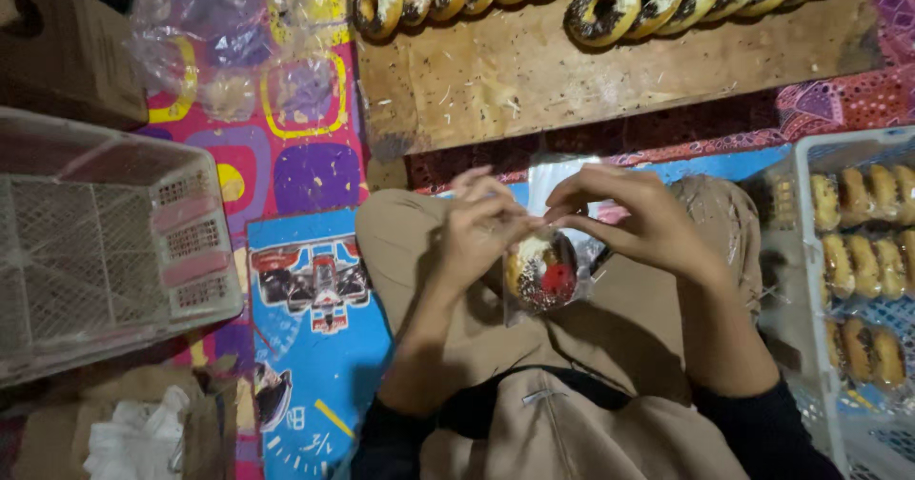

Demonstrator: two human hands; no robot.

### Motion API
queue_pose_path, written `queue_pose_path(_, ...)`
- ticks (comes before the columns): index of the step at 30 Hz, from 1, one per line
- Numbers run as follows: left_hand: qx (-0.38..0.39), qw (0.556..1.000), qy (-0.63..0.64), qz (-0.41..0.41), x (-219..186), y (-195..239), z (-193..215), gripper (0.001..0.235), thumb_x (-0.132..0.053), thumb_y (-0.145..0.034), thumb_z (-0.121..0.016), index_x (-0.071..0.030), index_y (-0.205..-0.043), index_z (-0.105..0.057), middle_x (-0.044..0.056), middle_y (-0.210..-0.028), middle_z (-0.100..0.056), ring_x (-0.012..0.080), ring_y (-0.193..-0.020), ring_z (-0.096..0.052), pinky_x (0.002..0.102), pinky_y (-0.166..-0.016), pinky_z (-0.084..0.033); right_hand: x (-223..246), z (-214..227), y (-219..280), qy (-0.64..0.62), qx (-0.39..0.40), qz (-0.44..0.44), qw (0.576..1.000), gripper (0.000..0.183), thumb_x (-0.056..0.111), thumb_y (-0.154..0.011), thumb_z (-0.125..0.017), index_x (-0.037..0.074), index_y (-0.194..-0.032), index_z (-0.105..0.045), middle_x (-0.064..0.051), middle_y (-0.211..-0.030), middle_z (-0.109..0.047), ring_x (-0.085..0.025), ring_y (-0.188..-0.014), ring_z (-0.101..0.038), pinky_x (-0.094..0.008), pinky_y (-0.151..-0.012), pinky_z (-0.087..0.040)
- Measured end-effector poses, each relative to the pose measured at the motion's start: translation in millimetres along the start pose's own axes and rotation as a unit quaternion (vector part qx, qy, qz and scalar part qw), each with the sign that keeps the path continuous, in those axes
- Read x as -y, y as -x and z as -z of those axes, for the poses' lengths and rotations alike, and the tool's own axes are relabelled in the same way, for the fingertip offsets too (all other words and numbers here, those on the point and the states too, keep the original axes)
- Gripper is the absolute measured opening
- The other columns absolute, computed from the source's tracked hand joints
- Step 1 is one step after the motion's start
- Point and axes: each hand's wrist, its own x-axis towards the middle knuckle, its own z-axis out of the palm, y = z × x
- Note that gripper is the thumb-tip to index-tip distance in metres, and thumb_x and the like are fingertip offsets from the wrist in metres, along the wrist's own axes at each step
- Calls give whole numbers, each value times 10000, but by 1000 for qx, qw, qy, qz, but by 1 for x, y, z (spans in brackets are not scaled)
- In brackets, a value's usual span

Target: The person sits on the floor and repeatedly picks up donuts from a wooden board, places them into clear plastic bags, and sets the packaged donuts into a white plastic crate. The person handles both plain and chocolate-topped donuts.

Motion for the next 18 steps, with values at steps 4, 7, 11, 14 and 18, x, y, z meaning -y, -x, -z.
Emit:
queue_pose_path(4, -29, 990, -103, -93, -50, 0, 26, 186, -30, -790, -814, -5, -956, -734, 95, -879, -716, 273, -830, -667, 393, -752, -512, 17, 0, 10, -37, -54, 40, 997, 176, 75, -954, -678, 58, -1122, -730, -47, -983, -756, -157, -842, -664, -300, -755, -532)
queue_pose_path(7, -32, 981, -119, -146, -69, -4, 29, 203, 24, -840, -791, 27, -1006, -674, 138, -934, -691, 298, -847, -693, 397, -716, -559, 20, -10, 12, 131, -84, 107, 982, 178, 157, -865, -803, 108, -1035, -785, -7, -790, -675, -159, -691, -535, -323, -642, -417)
queue_pose_path(11, -98, 990, -81, -54, -91, -16, 27, 183, 42, -913, -801, 47, -1054, -684, 104, -915, -707, 231, -810, -722, 356, -688, -582, 1, -20, 13, 245, -143, 280, 917, 214, 258, -865, -809, 176, -1053, -751, -3, -852, -640, -215, -787, -523, -368, -715, -400)
queue_pose_path(14, -36, 985, -108, -126, -102, -17, 45, 207, 25, -889, -746, 54, -1089, -700, 150, -972, -713, 282, -855, -709, 380, -727, -584, -36, -27, 21, 476, -189, 363, 778, 251, 262, -902, -792, 155, -1120, -729, 12, -947, -616, -192, -863, -517, -368, -757, -398)
queue_pose_path(18, -104, 978, -144, -108, -85, -10, 75, 55, -52, -922, -691, -8, -946, -670, 145, -1016, -657, 330, -949, -692, 457, -838, -584, -100, -6, 13, 581, -84, 159, 794, 352, 261, -918, -773, 119, -1217, -652, -42, -1152, -577, -207, -1043, -524, -383, -883, -422)
